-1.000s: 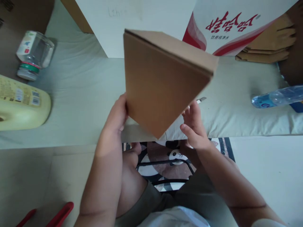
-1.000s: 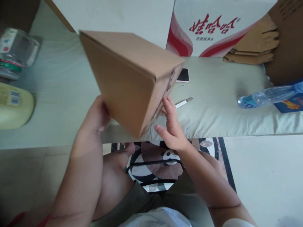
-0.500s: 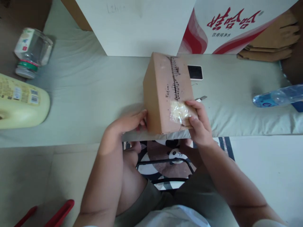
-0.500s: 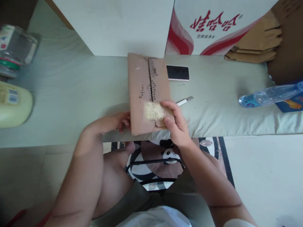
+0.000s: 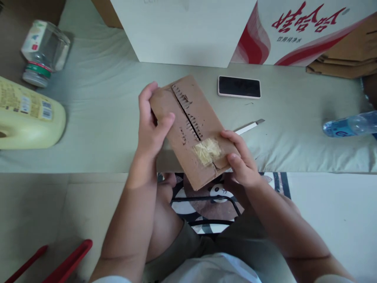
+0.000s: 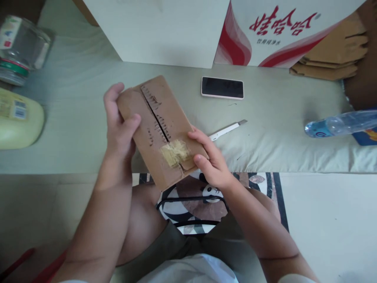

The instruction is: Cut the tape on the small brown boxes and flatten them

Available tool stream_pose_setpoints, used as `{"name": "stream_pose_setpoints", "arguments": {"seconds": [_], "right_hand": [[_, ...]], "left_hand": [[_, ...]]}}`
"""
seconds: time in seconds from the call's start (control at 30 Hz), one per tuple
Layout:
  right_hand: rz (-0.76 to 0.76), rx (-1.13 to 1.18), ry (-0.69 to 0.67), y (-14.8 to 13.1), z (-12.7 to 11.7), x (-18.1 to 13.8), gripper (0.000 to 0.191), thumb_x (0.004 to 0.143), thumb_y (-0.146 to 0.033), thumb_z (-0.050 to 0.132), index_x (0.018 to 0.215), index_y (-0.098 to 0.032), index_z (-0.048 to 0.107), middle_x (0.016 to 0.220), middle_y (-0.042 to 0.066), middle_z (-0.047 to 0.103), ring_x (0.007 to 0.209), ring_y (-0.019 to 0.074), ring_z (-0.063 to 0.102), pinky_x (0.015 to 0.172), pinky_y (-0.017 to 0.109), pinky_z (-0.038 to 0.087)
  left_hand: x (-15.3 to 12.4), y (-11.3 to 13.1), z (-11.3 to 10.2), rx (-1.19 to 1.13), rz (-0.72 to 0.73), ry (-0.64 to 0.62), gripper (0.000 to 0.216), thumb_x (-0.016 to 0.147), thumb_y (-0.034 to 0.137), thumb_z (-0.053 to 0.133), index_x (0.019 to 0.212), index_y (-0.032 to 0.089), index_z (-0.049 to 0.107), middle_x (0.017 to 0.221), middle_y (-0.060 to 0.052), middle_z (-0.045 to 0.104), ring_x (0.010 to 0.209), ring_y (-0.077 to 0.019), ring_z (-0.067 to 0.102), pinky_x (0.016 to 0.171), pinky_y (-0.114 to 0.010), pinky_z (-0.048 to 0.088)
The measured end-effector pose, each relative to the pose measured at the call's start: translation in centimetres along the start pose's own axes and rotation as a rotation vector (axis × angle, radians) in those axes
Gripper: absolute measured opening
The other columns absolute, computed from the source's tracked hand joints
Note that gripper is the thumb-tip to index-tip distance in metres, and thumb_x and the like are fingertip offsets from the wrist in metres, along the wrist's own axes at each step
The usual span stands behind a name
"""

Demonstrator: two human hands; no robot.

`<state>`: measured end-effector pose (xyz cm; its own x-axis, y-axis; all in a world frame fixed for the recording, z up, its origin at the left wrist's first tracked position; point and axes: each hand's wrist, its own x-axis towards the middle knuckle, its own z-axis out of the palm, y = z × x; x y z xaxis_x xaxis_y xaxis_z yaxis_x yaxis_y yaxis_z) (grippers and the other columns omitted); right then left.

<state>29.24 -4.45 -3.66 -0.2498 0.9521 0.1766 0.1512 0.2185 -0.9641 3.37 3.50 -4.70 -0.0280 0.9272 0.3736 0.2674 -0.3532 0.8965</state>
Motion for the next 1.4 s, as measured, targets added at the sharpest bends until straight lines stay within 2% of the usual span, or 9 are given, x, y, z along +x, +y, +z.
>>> {"name": "stream_pose_setpoints", "arguments": {"seconds": [0.13,0.43,0.53,0.67,0.8,0.93,1.1,1.27,1.4], "right_hand": [[0.017,-0.001,0.010,0.3,0.1,-0.1,0.052,0.100,-0.064,0.048,0.140,-0.032,0.057,0.157,0.006,0.057,0.145,0.0327,0.056,0.121,0.053,0.048],[0.034,-0.034,-0.007,0.7,-0.2,-0.3,0.057,0.099,-0.066,0.044,0.144,-0.032,0.055,0.154,0.007,0.058,0.137,0.0318,0.060,0.112,0.050,0.053],[0.007,-0.105,0.098,1.1,-1.3,0.3,0.061,0.100,-0.068,0.037,0.145,-0.029,0.054,0.127,0.009,0.071,0.111,0.0277,0.069,0.095,0.046,0.057],[0.343,-0.611,0.249,1.2,-3.7,1.7,0.053,0.096,-0.054,0.050,0.138,-0.024,0.061,0.072,0.002,0.067,0.068,0.0232,0.061,0.070,0.038,0.049],[0.547,-0.912,0.055,1.2,-4.7,2.4,0.053,0.092,-0.054,0.053,0.136,-0.026,0.068,0.074,0.006,0.073,0.071,0.0274,0.065,0.064,0.035,0.042],[0.586,-0.979,0.028,0.9,-4.3,2.3,0.041,0.093,-0.053,0.051,0.113,-0.027,0.076,0.083,0.007,0.077,0.076,0.0274,0.067,0.064,0.034,0.038],[0.460,-0.800,0.271,0.2,-4.7,1.9,0.026,0.084,-0.046,0.064,0.094,-0.023,0.068,0.059,-0.002,0.060,0.056,0.0168,0.054,0.060,0.032,0.037],[0.064,-0.230,0.614,-2.0,-4.6,1.4,0.017,0.080,-0.026,0.066,0.083,-0.026,0.048,0.057,-0.009,0.041,0.047,0.0111,0.037,0.049,0.027,0.029],[-0.135,0.054,0.496,-5.5,-3.6,0.3,0.011,0.084,-0.020,0.061,0.092,-0.027,0.063,0.057,-0.005,0.051,0.045,0.0125,0.042,0.045,0.028,0.030]], "left_hand": [[-0.5,3.3,0.4,-0.157,-0.261,0.036,0.057,0.086,0.051,0.070,0.136,0.037,0.048,0.136,-0.004,0.063,0.127,-0.0295,0.058,0.102,-0.043,0.054],[-0.2,4.3,0.5,-0.162,-0.386,0.061,0.053,0.081,0.040,0.071,0.130,0.036,0.051,0.127,-0.004,0.066,0.127,-0.0318,0.057,0.099,-0.045,0.053],[-0.3,4.3,0.6,-0.104,-0.375,0.103,0.049,0.081,0.045,0.070,0.126,0.035,0.052,0.128,-0.004,0.066,0.122,-0.0307,0.059,0.096,-0.043,0.054],[-0.4,4.1,0.8,-0.135,-0.341,0.112,0.048,0.081,0.046,0.071,0.123,0.034,0.052,0.124,-0.003,0.067,0.114,-0.0274,0.061,0.095,-0.042,0.054],[-0.2,4.2,0.6,-0.174,-0.308,0.103,0.045,0.079,0.044,0.073,0.119,0.035,0.054,0.123,-0.002,0.066,0.114,-0.0278,0.061,0.095,-0.043,0.053],[-0.1,4.4,0.6,-0.158,-0.347,0.096,0.045,0.078,0.044,0.073,0.118,0.035,0.054,0.119,-0.002,0.067,0.116,-0.0287,0.060,0.094,-0.042,0.053],[-0.2,4.1,0.8,-0.135,-0.370,0.111,0.047,0.080,0.046,0.071,0.121,0.034,0.053,0.123,-0.003,0.066,0.120,-0.0293,0.058,0.095,-0.041,0.053],[-0.3,4.0,0.9,-0.116,-0.352,0.120,0.045,0.080,0.044,0.070,0.121,0.034,0.053,0.127,-0.003,0.065,0.119,-0.0287,0.059,0.097,-0.041,0.054],[-0.4,3.9,0.9,-0.151,-0.315,0.118,0.044,0.080,0.045,0.070,0.119,0.034,0.053,0.124,-0.004,0.065,0.112,-0.0274,0.062,0.093,-0.040,0.055]]}}
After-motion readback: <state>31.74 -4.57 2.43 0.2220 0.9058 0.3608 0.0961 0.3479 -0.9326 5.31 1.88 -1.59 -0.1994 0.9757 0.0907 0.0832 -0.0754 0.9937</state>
